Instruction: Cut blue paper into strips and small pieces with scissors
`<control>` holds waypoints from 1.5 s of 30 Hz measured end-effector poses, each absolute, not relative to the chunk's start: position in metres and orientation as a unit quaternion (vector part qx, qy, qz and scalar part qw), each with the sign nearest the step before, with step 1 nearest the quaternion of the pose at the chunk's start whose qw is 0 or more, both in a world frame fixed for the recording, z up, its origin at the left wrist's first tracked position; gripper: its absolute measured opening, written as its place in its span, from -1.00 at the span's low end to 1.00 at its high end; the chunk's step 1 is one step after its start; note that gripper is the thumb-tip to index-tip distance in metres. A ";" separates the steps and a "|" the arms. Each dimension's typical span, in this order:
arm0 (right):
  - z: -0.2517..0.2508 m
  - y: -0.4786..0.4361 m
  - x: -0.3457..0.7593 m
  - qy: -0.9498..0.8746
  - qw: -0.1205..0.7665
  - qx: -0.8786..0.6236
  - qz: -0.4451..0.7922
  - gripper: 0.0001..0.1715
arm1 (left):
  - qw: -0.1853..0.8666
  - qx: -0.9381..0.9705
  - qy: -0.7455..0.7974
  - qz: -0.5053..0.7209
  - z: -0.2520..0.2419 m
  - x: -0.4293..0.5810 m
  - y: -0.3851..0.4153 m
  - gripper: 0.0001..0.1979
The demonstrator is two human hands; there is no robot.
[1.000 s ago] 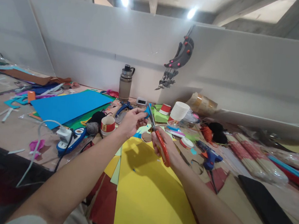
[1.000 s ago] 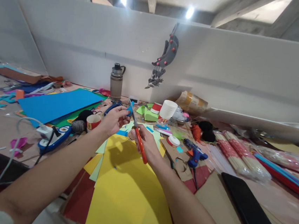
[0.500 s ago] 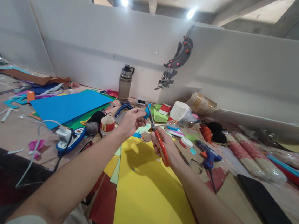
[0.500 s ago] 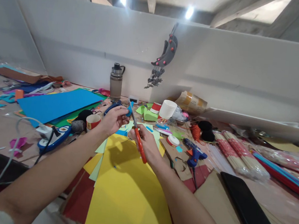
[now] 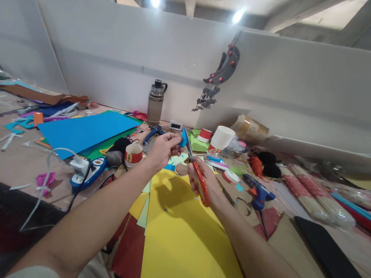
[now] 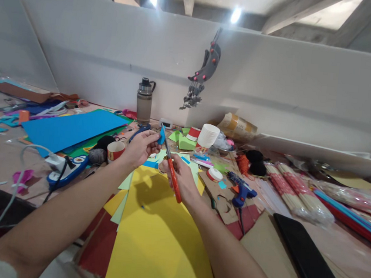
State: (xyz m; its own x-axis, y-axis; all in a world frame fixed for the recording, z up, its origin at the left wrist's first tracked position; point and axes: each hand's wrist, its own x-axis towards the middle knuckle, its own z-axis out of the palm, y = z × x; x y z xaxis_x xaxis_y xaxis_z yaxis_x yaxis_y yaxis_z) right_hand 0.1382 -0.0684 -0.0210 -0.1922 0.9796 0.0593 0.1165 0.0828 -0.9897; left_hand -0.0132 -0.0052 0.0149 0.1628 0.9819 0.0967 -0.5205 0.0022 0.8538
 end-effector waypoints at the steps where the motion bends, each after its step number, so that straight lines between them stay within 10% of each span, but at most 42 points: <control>1: -0.021 -0.069 0.138 -0.590 0.437 -0.462 0.497 -0.70 | 0.648 0.402 0.287 0.580 0.016 -0.013 -0.006 -0.87; 45: -0.022 -0.069 0.137 -0.614 0.437 -0.403 0.519 -0.56 | 0.641 0.424 0.293 0.569 0.019 -0.016 -0.006 -0.81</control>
